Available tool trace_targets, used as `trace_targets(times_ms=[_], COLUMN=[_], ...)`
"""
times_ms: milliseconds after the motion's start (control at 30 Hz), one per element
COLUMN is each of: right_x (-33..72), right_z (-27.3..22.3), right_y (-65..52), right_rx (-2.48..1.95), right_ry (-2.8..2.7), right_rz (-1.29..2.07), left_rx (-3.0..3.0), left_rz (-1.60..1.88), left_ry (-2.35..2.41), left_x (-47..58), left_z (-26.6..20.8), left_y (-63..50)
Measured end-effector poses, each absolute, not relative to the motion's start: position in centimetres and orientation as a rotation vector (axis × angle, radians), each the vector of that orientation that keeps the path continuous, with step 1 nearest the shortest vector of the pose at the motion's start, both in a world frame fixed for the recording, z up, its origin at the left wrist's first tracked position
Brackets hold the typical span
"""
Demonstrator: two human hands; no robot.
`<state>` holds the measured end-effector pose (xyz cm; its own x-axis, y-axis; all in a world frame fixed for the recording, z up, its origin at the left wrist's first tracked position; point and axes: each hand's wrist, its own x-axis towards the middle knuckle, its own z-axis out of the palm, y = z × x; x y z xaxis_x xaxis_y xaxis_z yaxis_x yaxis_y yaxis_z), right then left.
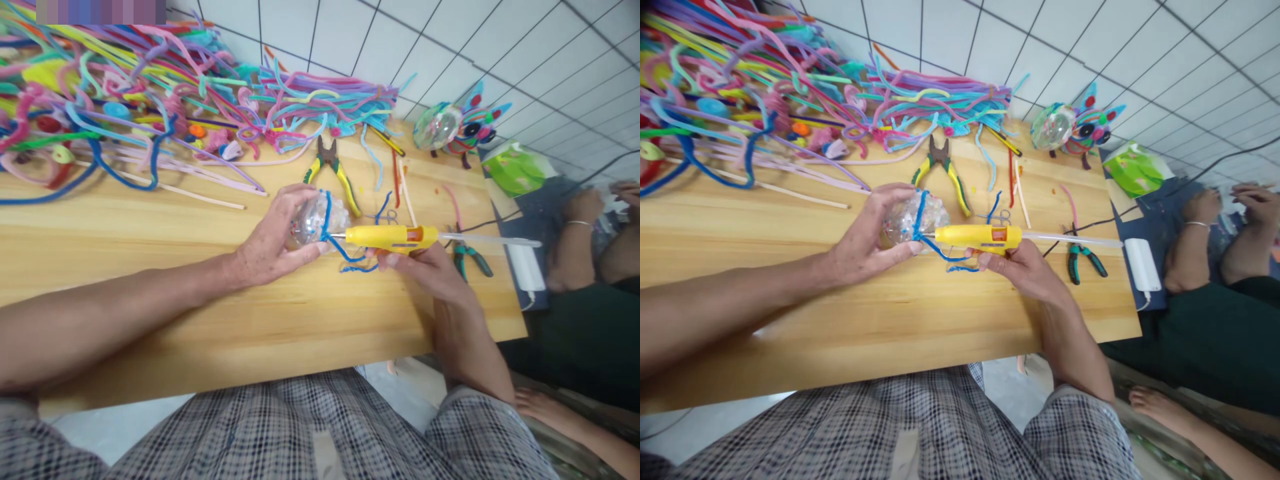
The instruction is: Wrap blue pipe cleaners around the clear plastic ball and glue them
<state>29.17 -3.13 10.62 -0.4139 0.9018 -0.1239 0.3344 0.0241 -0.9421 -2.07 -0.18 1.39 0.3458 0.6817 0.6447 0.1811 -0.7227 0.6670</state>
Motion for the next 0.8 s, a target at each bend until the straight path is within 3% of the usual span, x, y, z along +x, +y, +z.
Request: trace_targets(times_ms=[800], right_x=[29.5], right_z=[9.9], right_y=[-4.7], right_rx=[-1.246], right_ry=[-1.907], right_rz=[1.097], left_rx=[2.159], left_rz=[1.342], left_ry=[0.767], left_x=[-2.1], left_z=[1.9], left_y=[-0.5])
